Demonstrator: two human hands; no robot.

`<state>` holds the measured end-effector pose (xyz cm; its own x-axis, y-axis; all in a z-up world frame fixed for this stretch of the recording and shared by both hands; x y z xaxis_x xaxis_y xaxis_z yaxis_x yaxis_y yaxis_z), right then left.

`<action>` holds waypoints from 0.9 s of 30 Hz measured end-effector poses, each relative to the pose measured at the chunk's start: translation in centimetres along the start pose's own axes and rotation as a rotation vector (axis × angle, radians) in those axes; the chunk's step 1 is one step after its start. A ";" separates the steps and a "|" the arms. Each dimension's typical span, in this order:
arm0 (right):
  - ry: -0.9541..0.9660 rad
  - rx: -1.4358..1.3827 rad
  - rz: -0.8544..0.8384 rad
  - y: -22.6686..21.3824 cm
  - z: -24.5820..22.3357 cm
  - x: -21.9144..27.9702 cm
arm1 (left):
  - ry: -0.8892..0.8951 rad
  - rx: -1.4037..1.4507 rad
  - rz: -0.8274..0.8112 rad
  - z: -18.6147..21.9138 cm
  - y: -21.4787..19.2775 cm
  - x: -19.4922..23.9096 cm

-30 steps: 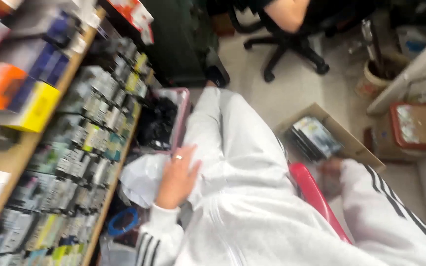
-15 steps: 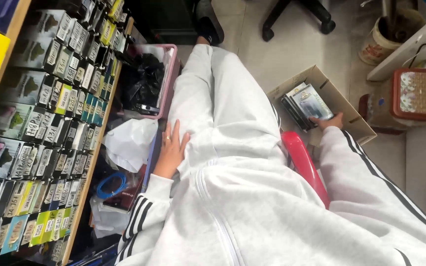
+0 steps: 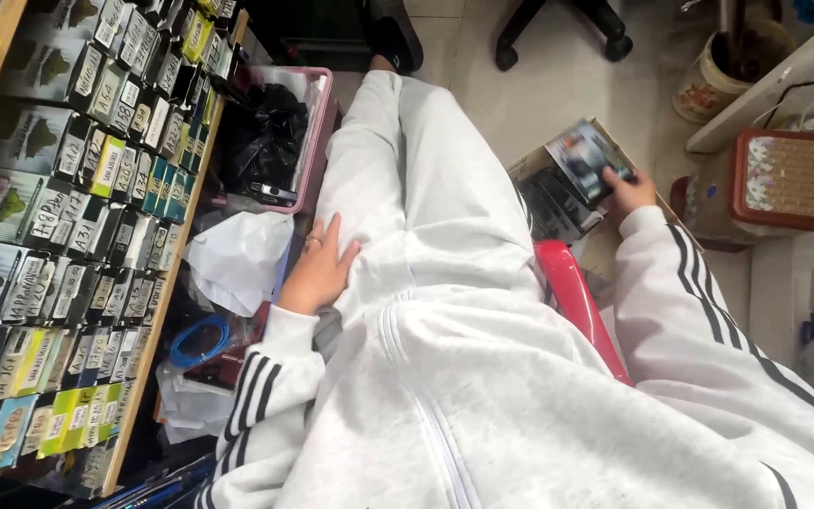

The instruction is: The person sits on a chair and handles small white packets and product boxes, placing them into a cardboard box on the floor. They repeatedly pick up items, inspect them, and stack them before moving them to the box.

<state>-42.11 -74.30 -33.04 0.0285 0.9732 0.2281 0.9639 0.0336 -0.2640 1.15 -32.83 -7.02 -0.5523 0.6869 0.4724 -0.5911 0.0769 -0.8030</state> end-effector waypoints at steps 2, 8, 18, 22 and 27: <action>-0.070 -0.143 -0.079 1.2 -6.9 2.9 | 0.015 -0.049 -0.047 0.7 -0.5 -0.1; -0.164 -0.516 -0.426 8.2 -26.8 16.6 | 0.363 0.572 0.106 10.1 -6.7 -0.3; -0.557 0.234 -1.028 19.0 -28.0 29.5 | -0.009 1.483 -0.027 8.4 -1.0 -1.6; -0.576 -0.037 -0.855 16.8 -31.1 28.7 | 0.213 1.198 0.015 7.3 -0.8 -3.7; -0.503 -0.192 -0.788 17.5 -29.5 26.2 | 0.466 0.994 -0.160 11.2 -0.1 -1.7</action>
<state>-16.68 -54.97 -4.03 -0.7216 0.6719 -0.1665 0.6856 0.7270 -0.0377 -4.45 -42.11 -3.62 -0.2763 0.9413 0.1941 -0.9594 -0.2822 0.0029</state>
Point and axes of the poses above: each hand's wrist, its own x-axis away from the middle knuckle, its own y-axis out of the palm, z = x × y, the point moved 10 cm from there along -x, towards the middle knuckle, and after that the axes turned 8 degrees about -y, right-handed, at the moved point
